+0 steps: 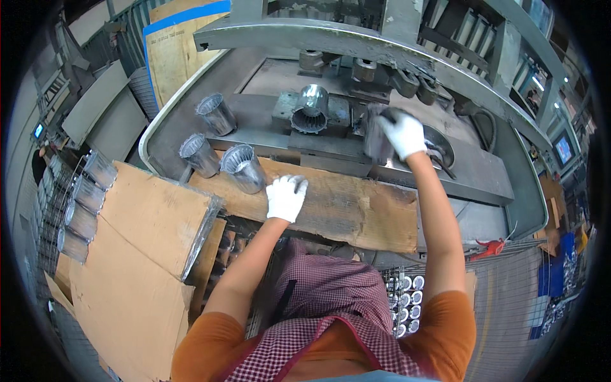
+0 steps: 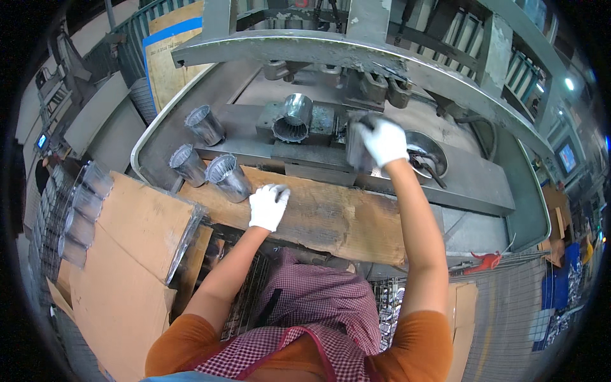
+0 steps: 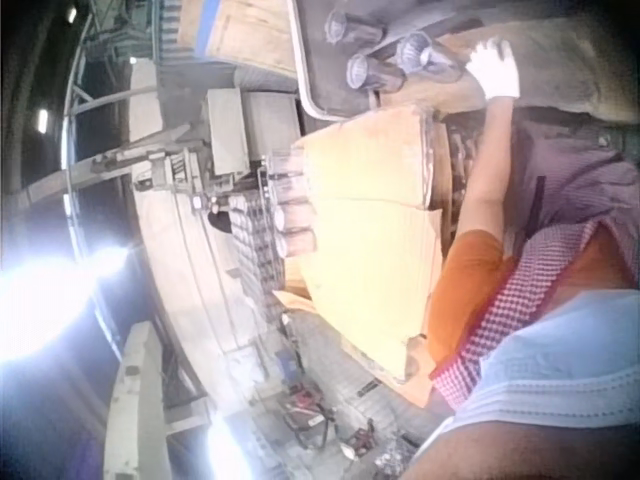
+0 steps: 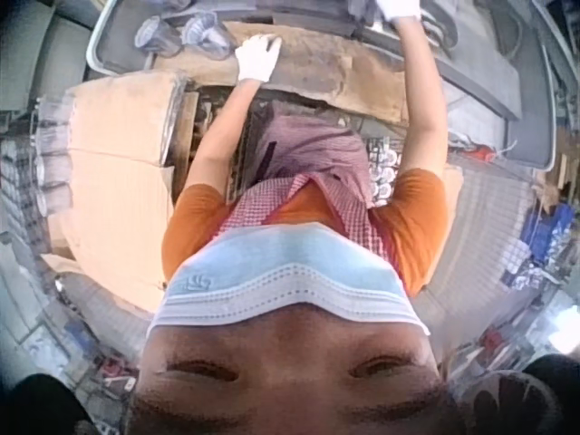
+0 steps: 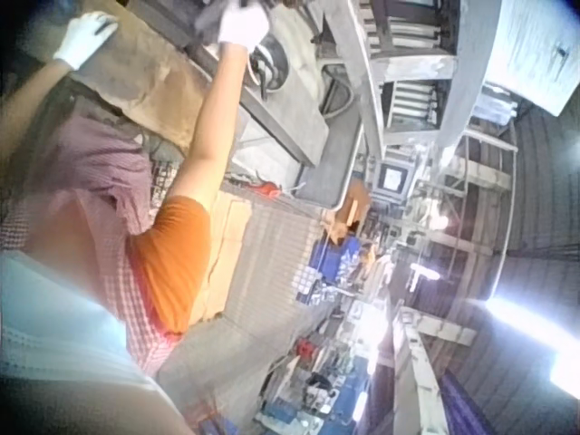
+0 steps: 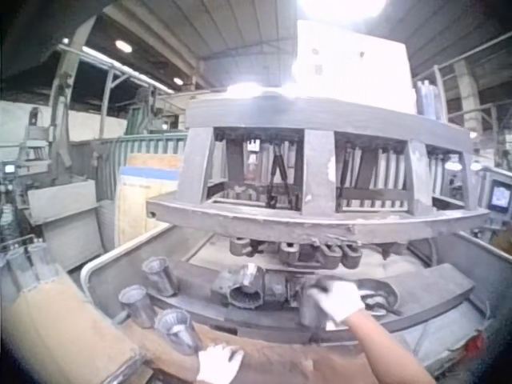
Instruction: The person is coating the inside of metal cylinders with a brush and tool and then stacking them.
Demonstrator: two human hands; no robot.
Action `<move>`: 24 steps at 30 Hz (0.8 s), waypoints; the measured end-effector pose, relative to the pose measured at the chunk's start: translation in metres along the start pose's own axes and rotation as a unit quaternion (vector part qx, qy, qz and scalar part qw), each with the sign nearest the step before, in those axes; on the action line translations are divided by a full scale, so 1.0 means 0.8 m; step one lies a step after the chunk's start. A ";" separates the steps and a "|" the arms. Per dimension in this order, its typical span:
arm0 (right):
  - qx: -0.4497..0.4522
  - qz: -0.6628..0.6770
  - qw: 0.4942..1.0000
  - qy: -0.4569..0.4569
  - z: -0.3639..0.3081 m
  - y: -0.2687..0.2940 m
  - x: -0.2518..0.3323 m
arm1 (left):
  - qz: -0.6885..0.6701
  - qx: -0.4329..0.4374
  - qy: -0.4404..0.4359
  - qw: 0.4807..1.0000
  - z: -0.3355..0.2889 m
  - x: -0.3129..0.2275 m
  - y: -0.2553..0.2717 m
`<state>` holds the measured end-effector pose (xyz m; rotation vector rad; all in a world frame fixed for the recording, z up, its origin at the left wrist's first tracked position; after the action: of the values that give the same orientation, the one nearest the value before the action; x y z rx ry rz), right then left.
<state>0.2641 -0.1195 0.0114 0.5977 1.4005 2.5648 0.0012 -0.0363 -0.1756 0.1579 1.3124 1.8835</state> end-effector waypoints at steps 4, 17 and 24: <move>0.011 0.159 0.987 -0.011 -0.070 -0.016 0.025 | -0.177 -0.135 0.038 0.974 0.064 -0.024 0.015; -0.068 0.126 0.988 0.063 -0.206 -0.026 0.051 | -0.066 -0.175 0.121 0.975 0.203 0.007 0.054; -0.004 0.115 0.993 -0.018 -0.129 -0.045 0.006 | 0.080 -0.272 -0.178 0.942 0.150 -0.060 0.103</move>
<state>0.2150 -0.1773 -0.0672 0.8456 1.3816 2.7175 0.0506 0.0084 -0.0373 0.3060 0.5227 2.1605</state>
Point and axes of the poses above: each hand's wrist, its own z-axis towards the middle knuckle, its own y-axis out of the back of the hand, x = y × z, the point moved 3 cm from there along z, towards the middle knuckle, and after that the axes turned 3 degrees about -y, right-handed, at the moved point
